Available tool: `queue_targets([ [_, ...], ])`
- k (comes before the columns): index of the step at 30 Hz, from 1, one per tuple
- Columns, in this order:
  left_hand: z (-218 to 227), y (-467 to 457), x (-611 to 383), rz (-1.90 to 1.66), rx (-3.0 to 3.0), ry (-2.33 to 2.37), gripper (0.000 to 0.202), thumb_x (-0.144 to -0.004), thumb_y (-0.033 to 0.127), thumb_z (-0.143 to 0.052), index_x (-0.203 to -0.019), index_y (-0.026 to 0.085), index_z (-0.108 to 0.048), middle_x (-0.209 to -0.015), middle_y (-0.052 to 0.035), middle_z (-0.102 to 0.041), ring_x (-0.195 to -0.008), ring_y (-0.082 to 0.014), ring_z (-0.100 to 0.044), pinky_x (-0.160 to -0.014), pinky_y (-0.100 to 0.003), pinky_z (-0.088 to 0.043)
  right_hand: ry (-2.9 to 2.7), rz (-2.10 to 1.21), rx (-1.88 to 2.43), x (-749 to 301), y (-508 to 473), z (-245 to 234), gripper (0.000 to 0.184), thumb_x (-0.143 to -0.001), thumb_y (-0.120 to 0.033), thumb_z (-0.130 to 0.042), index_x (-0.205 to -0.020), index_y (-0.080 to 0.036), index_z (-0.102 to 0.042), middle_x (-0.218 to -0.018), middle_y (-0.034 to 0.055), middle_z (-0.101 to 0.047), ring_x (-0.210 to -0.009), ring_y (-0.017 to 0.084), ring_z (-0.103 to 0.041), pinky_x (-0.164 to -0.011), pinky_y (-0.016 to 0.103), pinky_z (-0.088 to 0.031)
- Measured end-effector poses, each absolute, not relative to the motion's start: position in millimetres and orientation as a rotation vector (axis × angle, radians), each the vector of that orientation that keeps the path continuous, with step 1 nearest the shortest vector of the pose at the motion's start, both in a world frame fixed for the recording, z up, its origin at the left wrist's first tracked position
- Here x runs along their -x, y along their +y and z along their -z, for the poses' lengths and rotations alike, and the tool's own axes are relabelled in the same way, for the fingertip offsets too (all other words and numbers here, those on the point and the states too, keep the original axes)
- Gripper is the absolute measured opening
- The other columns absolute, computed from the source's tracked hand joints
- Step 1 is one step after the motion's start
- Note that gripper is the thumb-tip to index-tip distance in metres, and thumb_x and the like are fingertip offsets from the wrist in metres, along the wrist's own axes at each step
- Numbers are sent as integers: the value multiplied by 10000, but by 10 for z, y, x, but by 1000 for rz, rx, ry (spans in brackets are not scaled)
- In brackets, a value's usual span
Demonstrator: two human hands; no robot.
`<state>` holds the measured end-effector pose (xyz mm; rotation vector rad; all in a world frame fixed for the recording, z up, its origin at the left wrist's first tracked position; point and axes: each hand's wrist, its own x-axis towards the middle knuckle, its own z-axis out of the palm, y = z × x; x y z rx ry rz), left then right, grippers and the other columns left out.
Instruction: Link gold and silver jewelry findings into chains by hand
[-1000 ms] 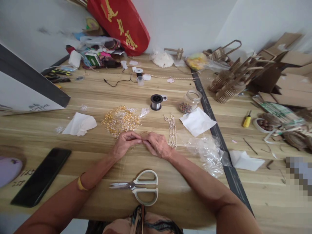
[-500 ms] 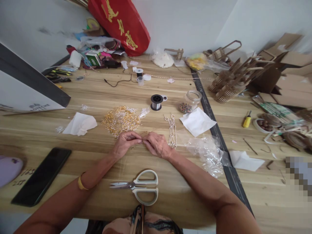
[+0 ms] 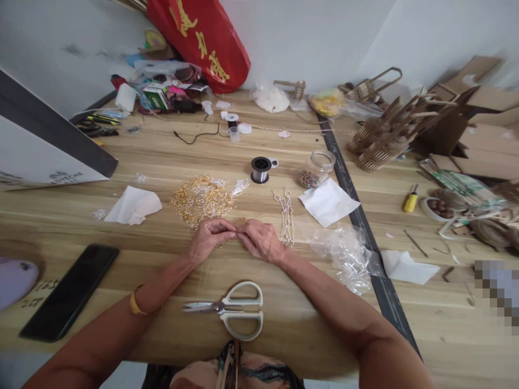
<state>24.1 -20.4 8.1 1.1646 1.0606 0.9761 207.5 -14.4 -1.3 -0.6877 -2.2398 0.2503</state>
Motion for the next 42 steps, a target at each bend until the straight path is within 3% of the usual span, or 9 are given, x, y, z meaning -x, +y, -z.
queue_targets([
  [10,-114,-199,-243,-991,-1136,1077,146,-580,204,-750,-690,134,-685,-629,-6,-672,-574,-101,-576,-570,-204,-437,-2238,-214,705,-2074,-137,35,74,-913,-195,-468,-949,-174,-530,-725,28,-571,-646,130,-537,-568,236,-432],
  [23,-122,-189,-235,-1043,-1137,1128,161,-579,239,-756,-678,143,-672,-626,0,-662,-574,-105,-577,-579,-217,-448,-2260,-337,717,-2107,-128,52,234,-926,-170,-416,-1127,-175,-534,-897,81,-618,-799,162,-588,-673,286,-515],
  [42,-141,-198,-242,-1042,-1185,1141,159,-584,255,-751,-664,140,-678,-641,-19,-669,-598,-123,-585,-586,-224,-461,-2218,-327,707,-2089,-120,68,116,-920,-164,-452,-1023,-188,-500,-868,52,-641,-767,139,-615,-671,252,-502],
])
